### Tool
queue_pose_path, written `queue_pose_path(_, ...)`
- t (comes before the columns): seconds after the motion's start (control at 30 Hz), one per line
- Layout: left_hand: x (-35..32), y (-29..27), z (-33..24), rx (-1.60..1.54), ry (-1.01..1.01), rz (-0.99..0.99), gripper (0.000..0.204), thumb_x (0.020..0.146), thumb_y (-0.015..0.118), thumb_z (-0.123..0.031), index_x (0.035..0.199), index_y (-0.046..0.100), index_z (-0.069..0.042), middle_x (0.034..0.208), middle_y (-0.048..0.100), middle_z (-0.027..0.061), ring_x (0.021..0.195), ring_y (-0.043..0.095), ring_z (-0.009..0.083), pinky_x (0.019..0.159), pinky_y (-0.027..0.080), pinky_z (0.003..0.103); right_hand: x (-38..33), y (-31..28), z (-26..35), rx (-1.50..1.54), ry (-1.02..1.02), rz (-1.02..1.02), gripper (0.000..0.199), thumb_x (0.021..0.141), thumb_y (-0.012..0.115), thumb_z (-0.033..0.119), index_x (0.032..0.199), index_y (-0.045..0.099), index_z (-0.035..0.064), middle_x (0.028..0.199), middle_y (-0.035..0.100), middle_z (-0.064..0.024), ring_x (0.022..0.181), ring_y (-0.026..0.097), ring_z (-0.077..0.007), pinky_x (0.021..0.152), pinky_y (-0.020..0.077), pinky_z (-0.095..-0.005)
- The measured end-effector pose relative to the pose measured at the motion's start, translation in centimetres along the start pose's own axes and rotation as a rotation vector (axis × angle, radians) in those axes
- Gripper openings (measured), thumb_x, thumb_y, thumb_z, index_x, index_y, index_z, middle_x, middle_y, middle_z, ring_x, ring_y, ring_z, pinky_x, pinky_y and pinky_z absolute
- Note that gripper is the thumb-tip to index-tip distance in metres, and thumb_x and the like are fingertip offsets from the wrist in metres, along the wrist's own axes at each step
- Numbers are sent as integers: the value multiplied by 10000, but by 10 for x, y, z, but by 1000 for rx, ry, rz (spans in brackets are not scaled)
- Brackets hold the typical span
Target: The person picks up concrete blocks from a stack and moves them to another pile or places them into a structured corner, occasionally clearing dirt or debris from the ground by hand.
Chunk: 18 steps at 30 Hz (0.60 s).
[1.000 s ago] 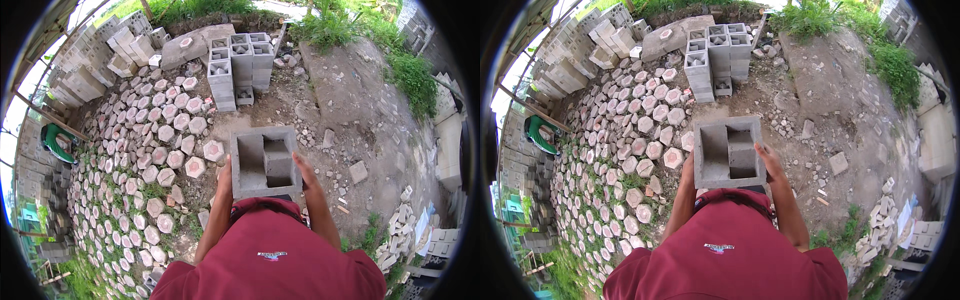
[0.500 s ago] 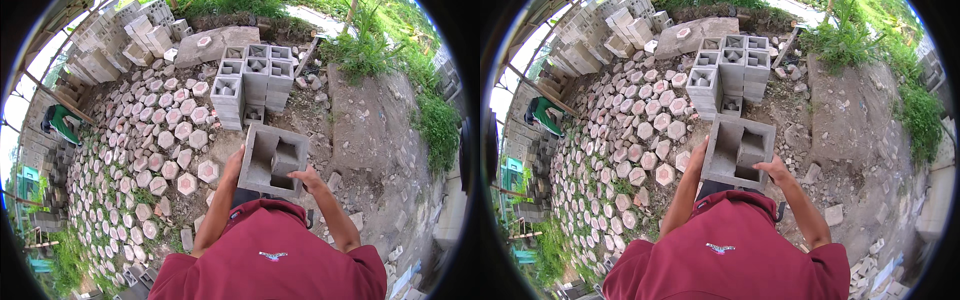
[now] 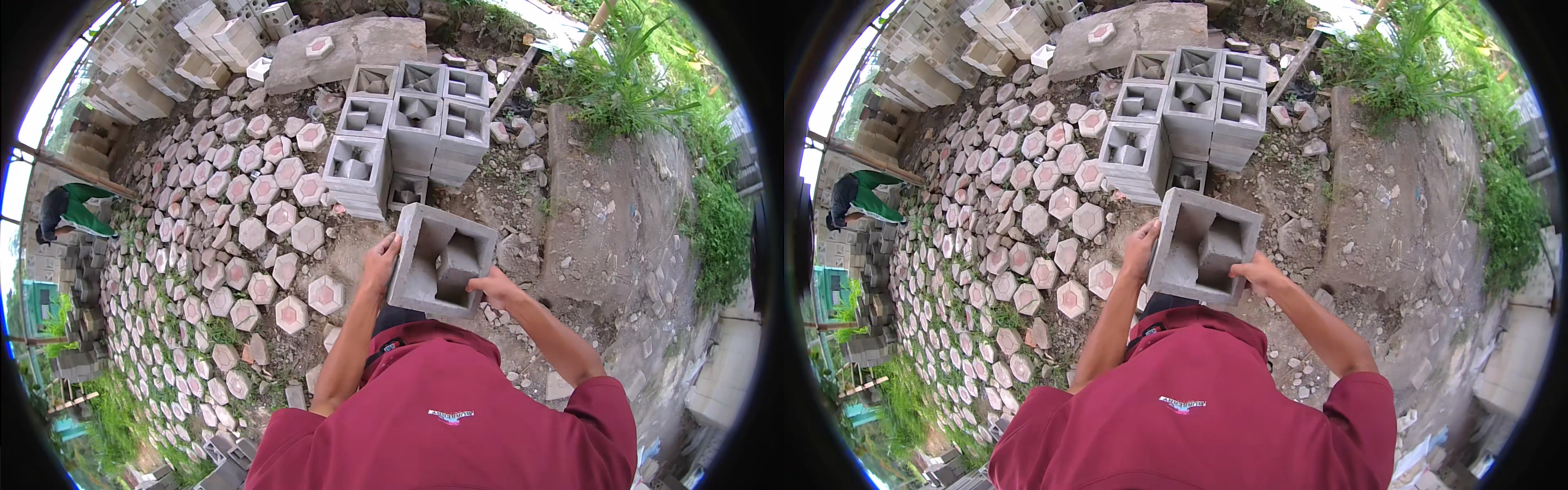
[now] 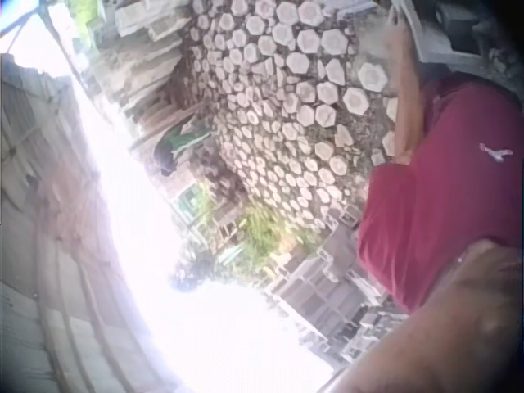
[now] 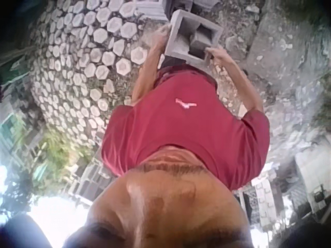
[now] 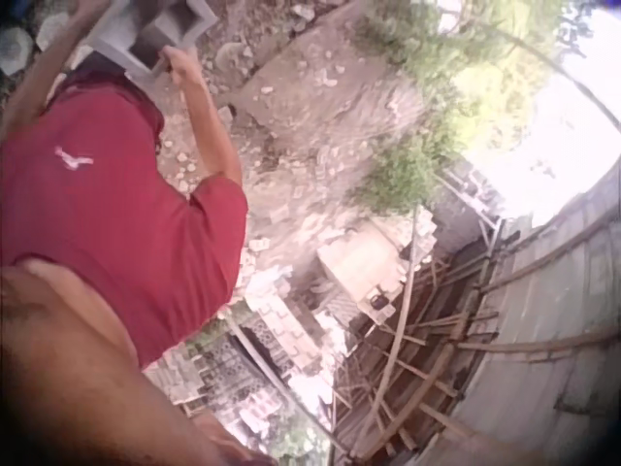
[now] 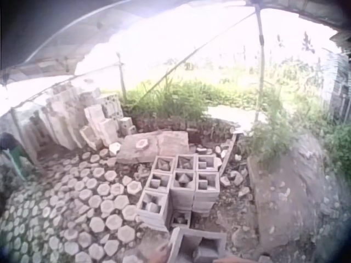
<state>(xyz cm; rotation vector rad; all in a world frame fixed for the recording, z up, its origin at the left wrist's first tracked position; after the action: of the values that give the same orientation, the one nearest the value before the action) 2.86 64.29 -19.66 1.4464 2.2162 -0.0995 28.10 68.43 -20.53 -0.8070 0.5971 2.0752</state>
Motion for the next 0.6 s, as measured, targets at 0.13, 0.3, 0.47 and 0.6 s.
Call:
queue_pose_path(0.13, 74, -6, -4, 42, 33, -86, 499, 906, 568, -322, 1241, 521, 45, 1172, 593, 103, 1043, 542, 139, 904, 410, 263, 81, -26, 24, 49, 4, -44, 437, 661, 636, -77, 1084, 551, -3, 953, 611, -92, 887, 582, -207, 765, 479, -367)
queue_pose_path(0.3, 168, -28, 35, -125, -139, -117, 568, 893, 568, -374, 1258, 489, 55, 1235, 556, 145, 1165, 493, 201, 982, 365, 303, 155, -38, 53, 84, 38, -106, 358, 679, 615, -75, 1030, 565, -30, 879, 623, -86, 797, 598, -207, 731, 492, -370)
queue_pose_path(0.47, 170, -32, 86, 303, -319, -486, 743, 824, 643, -445, 1328, 386, 36, 1323, 462, 170, 1177, 472, 284, 969, 378, 412, 255, -69, -8, 88, 286, -205, 251, 690, 611, -46, 936, 608, 7, 827, 621, -70, 749, 592, -204, 650, 500, -395)
queue_pose_path(0.6, 212, -9, 189, -288, -588, -629, 653, 781, 718, -255, 1302, 401, -20, 1254, 490, 138, 1090, 514, 318, 838, 406, 585, 331, -80, -28, 174, 347, -184, 365, 676, 615, -45, 1033, 563, 11, 908, 617, -84, 824, 594, -219, 676, 499, -398)
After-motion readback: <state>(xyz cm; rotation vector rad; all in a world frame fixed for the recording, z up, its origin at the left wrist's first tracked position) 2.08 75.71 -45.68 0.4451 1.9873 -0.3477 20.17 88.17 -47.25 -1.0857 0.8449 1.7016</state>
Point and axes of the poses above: each hand's wrist, its own x-axis towards the middle knuckle, its own y-axis out of the palm, z = x × y, the point moved 10 cm from there along x, towards the middle knuckle
